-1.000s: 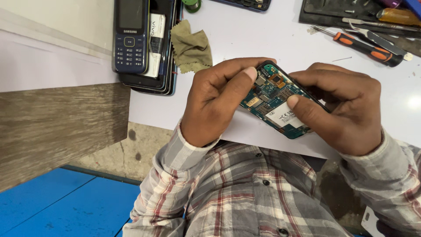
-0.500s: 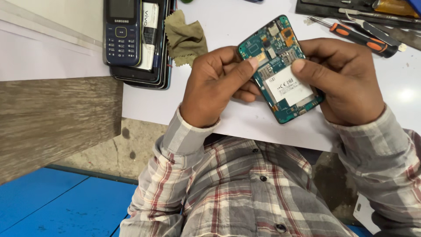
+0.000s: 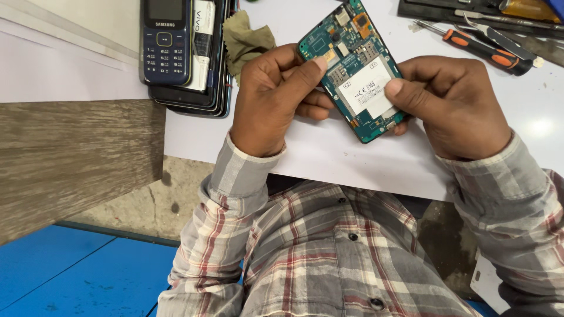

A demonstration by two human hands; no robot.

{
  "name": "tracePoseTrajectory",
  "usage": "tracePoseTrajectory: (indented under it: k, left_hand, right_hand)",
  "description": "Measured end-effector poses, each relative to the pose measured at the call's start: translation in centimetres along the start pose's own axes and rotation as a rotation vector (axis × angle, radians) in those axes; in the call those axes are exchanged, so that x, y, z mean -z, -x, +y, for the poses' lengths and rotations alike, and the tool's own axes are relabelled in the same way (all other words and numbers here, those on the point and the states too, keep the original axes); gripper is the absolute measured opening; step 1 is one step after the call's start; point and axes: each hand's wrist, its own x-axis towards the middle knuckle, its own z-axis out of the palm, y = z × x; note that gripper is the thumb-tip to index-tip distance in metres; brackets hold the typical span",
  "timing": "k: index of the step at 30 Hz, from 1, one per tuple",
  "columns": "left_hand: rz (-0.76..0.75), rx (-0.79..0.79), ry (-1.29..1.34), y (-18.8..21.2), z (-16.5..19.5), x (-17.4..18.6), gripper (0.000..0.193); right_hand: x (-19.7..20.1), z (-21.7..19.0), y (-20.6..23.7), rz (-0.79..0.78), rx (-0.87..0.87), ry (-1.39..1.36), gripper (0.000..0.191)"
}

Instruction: The person disassembles a smartphone at a repair bench, separating the display from the frame and lifting out the internal board. They wipe the display with a cloth, handle the frame and midplate, and work the board free of connectors by hand.

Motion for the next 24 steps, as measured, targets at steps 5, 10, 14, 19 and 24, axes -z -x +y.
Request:
tracePoseTrajectory:
  k: [5,10,14,19,24]
  left_hand:
    - [0.054,0.055,0.083,-0.1,0.5,-0.1,0.032]
    - [-0.008,0.009,0.050,0.0,0.7,-0.1,0.035]
    - [-0.036,0.029,0.041,0.2,0.4,-0.5,0.035]
    - [-0.025,-0.011,-0.002,0.5,0.4,-1.2,0.036]
    - [-0.019,-0.086,-0.024,1.0,0.7,-1.3,0.038]
  right_hand:
    - [0.0,0.0,-0.3,-0.018,-0.033,-0.085,0.027]
    - [0.0,0.6,-0.4,-0.025,0.025,-0.165,0.026]
    - [-0.1,1.0,-0.5,0.006,0.061,-0.099,0.025]
    - [0.0,0.9,-0.4,0.060,0.044,0.017,0.025]
    - [-0.4,0.7,-0.5,0.038,0.066,-0.008,0.027]
